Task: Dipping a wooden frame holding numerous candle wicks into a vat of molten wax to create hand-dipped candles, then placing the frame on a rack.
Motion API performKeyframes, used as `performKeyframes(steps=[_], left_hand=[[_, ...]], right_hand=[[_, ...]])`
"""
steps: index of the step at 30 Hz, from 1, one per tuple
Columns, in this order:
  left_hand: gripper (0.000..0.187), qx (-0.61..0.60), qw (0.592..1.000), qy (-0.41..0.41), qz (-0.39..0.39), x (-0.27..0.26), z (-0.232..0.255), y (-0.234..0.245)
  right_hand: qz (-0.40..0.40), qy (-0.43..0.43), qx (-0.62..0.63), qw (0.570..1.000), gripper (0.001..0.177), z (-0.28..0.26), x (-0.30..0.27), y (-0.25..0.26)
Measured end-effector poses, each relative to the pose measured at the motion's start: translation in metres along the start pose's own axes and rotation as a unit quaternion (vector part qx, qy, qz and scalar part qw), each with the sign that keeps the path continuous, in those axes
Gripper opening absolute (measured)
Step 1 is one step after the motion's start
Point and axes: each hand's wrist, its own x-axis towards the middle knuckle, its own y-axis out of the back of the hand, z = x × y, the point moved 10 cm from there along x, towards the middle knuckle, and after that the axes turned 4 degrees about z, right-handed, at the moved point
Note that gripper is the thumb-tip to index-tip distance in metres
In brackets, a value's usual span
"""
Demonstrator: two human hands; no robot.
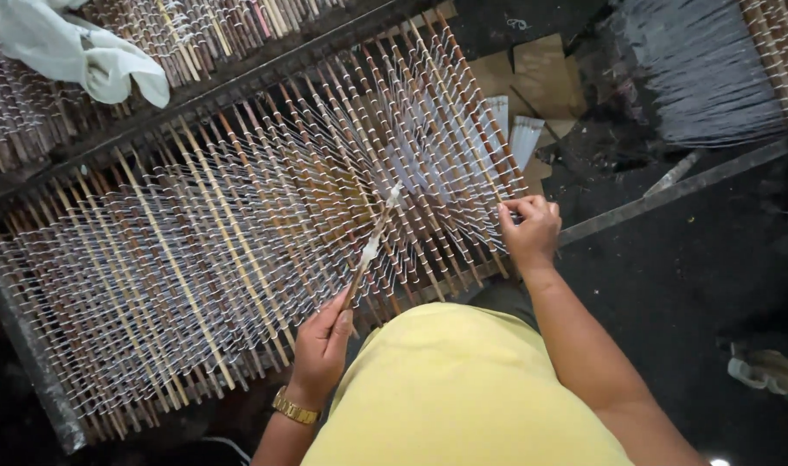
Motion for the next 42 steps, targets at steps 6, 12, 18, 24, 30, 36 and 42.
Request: performKeyframes(steps=[6,12,18,24,30,36,42], left_hand=[[0.044,0.013,1.000,-0.017,-0.005,-0.002,0.000,0.001],[0.043,0.009,1.000,0.026,-0.008,-0.004,-0.011,0.004],[0.042,-0.047,0.999,0.025,0.002,-0.008,-0.015,0.002],[0.042,-0.025,1.000,0.012,-0.010,-0.006,-0.013,-0.005],[0.044,-0.032,0.999,0.005,-0.018,-0.005,-0.010,-0.014],[0.041,-0.069,0.997,-0.027,0.000,0.002,0.008,-0.015],[0.042,-0.062,0.997,-0.050,-0.001,0.011,0.022,-0.023]], right_hand=[[0.020,0.009,-0.016,1.000,0.010,0.001,-0.003,-0.001],[0.027,0.001,-0.006,1.000,0.011,0.004,0.002,-0.004],[0.034,0.042,-0.048,0.997,0.007,0.008,0.002,-0.002],[-0.048,0.024,-0.091,0.994,0.017,0.011,0.007,-0.015],[-0.115,0.041,-0.100,0.988,0.023,-0.001,0.007,-0.002],[-0.126,0.093,-0.069,0.985,0.022,0.021,-0.004,0.052],[-0.475,0.146,-0.114,0.860,0.026,0.044,-0.074,0.032]])
